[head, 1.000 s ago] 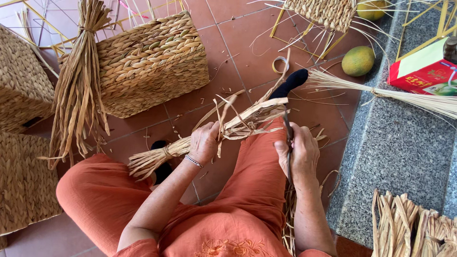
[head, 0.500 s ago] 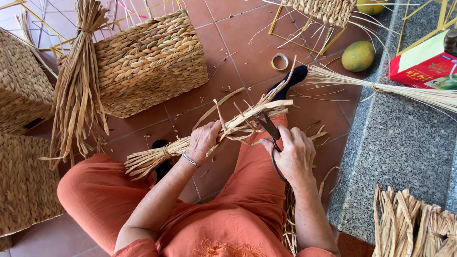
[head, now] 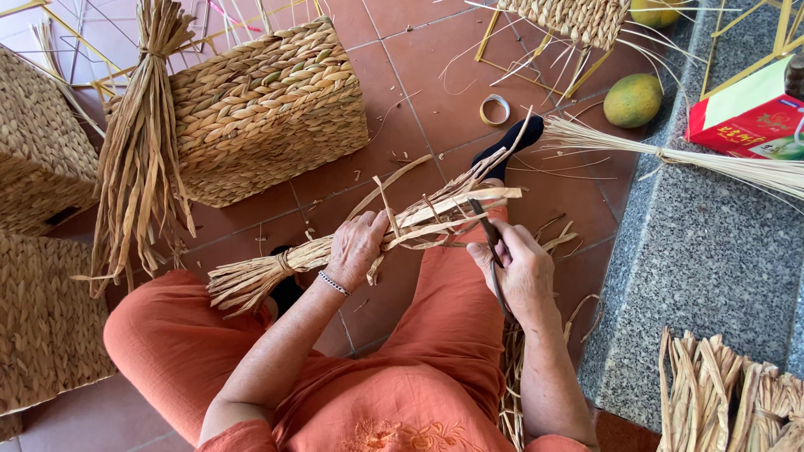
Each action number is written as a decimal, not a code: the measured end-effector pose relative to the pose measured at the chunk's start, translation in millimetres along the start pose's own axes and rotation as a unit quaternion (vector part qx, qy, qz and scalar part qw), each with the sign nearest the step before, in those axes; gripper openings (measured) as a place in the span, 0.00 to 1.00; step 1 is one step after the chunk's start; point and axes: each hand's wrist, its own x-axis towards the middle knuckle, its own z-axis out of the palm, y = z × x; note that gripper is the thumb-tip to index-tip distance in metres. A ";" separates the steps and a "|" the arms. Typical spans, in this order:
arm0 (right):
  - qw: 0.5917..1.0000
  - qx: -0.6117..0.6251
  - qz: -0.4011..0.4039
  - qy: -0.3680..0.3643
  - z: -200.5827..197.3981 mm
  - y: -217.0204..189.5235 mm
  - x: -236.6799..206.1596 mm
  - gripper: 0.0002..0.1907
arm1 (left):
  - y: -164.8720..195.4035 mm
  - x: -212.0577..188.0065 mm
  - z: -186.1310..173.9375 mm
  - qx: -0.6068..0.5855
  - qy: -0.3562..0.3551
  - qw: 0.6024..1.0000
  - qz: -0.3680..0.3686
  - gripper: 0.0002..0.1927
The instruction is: The person sits on the floor gathering dried palm leaves into a bundle, aligning the stalks, and wrapping a strip around the bundle. They then use scissors to trim the leaf ends and continue adding and arranging leaves into the bundle.
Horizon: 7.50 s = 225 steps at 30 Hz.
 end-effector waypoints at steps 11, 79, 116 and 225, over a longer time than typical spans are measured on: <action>0.985 0.147 0.061 -0.070 6.8 24.1 -13.2 0.24 | -0.7 -1.9 1.7 0.009 0.049 0.999 -0.007 0.23; 0.941 0.312 0.118 0.061 6.6 72.7 0.6 0.34 | -6.0 -3.6 5.2 -0.273 0.033 0.959 -0.071 0.21; 0.999 -0.045 -0.019 0.012 -4.1 58.9 6.0 0.27 | -39.5 -26.2 5.9 -0.603 -0.116 0.749 -0.249 0.05; 0.891 0.411 0.193 -0.026 70.6 57.6 -26.4 0.32 | -10.6 -22.3 -11.1 -0.735 0.000 0.605 -0.307 0.06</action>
